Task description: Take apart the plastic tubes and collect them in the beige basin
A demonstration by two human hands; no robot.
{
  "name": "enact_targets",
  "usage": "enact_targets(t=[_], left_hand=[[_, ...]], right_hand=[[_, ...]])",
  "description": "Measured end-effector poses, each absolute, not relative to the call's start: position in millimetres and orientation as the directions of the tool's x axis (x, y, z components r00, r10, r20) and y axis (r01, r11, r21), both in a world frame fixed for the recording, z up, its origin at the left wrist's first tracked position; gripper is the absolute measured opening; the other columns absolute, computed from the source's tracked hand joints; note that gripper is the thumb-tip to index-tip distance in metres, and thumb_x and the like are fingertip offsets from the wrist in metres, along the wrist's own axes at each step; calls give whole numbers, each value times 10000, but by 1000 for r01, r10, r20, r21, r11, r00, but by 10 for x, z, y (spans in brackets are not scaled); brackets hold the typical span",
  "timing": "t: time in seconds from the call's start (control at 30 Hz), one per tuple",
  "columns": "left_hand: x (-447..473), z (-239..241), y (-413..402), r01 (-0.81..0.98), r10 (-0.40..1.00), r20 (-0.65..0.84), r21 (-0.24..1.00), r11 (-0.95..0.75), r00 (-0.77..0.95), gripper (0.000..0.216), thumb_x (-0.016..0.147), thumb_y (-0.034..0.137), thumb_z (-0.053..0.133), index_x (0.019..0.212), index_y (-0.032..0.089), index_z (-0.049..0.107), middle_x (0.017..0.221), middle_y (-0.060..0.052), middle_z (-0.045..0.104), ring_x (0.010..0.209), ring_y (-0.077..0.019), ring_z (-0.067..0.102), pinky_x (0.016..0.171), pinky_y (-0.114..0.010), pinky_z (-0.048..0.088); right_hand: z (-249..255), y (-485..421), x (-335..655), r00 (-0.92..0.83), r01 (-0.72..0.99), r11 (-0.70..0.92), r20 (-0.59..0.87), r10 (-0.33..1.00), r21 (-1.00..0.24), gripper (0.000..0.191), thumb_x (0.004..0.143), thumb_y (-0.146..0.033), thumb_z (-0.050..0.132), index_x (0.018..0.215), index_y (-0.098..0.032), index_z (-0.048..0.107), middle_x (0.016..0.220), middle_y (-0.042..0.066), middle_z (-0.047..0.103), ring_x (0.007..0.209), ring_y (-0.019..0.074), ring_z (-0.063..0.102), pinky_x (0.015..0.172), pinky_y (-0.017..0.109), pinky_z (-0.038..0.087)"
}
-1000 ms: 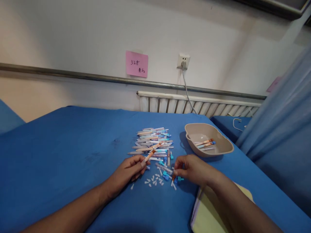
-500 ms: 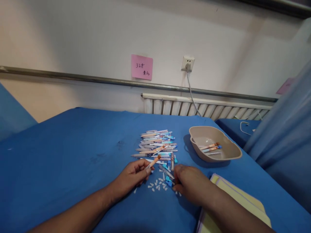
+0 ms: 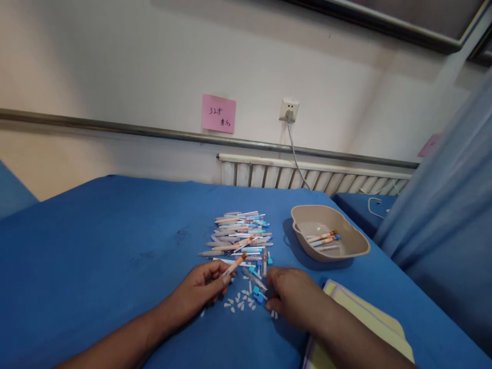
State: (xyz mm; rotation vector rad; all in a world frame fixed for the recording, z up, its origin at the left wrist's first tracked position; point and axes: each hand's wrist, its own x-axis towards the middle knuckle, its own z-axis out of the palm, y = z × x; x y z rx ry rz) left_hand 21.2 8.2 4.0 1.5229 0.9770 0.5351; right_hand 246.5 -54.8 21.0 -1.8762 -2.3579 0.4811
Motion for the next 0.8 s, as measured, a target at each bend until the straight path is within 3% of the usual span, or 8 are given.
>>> enact_targets(t=[0.13, 0.33, 0.47, 0.6, 0.67, 0.73, 0.8], left_hand=[[209, 24, 87, 286, 811, -182, 958, 19, 557, 324, 785, 456, 569, 880, 146, 573, 603, 45, 514, 473, -66, 404, 440, -170, 301], [203, 0, 80, 285, 805, -170, 959, 1, 568, 316, 787, 450, 569, 871, 145, 563, 618, 40, 522, 478, -65, 406, 445, -173, 298], [206, -3, 84, 289, 803, -179, 957, 8, 569, 318, 776, 453, 575, 855, 146, 557, 613, 43, 520, 471, -65, 405, 440, -172, 295], [209, 10, 68, 298, 802, -173, 954, -6, 571, 309, 787, 449, 563, 859, 149, 555, 615, 45, 523, 478, -68, 404, 442, -173, 288], [212, 25, 46, 299, 793, -154, 954, -37, 589, 303, 796, 442, 556, 868, 148, 567, 619, 44, 521, 494, -73, 404, 454, -175, 290], [217, 41, 16, 306, 777, -135, 949, -77, 615, 297, 811, 434, 540, 869, 146, 585, 625, 40, 521, 520, -80, 410, 475, -179, 297], [226, 56, -12, 317, 761, -118, 941, -119, 638, 294, 831, 428, 514, 836, 146, 599, 629, 36, 522, 546, -87, 418, 496, -181, 303]], right_hand=[[203, -555, 2439, -247, 930, 206, -103, 964, -303, 219, 694, -260, 650, 902, -218, 594, 893, 25, 684, 818, 199, 616, 645, 256, 350], [193, -531, 2464, -195, 953, 163, -104, 975, -255, 262, 678, -354, 674, 879, -202, 603, 854, 51, 684, 798, 219, 614, 617, 266, 340], [124, -530, 2481, -255, 912, 208, -92, 962, -353, 146, 708, -260, 622, 849, -225, 605, 763, 7, 677, 696, 171, 600, 561, 246, 311], [35, -466, 2483, -234, 831, 222, 41, 971, -509, 103, 742, -197, 567, 830, -215, 617, 719, 2, 641, 638, 140, 558, 561, 235, 328], [9, -397, 2479, -153, 680, 200, 130, 980, -706, 113, 775, -229, 546, 858, -203, 618, 699, 2, 615, 622, 133, 545, 562, 229, 357], [11, -332, 2467, -44, 385, 170, 166, 985, -907, 164, 785, -317, 562, 883, -192, 604, 682, -2, 597, 605, 131, 548, 548, 227, 390], [40, -294, 2452, 51, 73, 151, 155, 987, -986, 257, 746, -404, 621, 876, -185, 590, 671, -8, 594, 586, 129, 561, 532, 228, 419]])
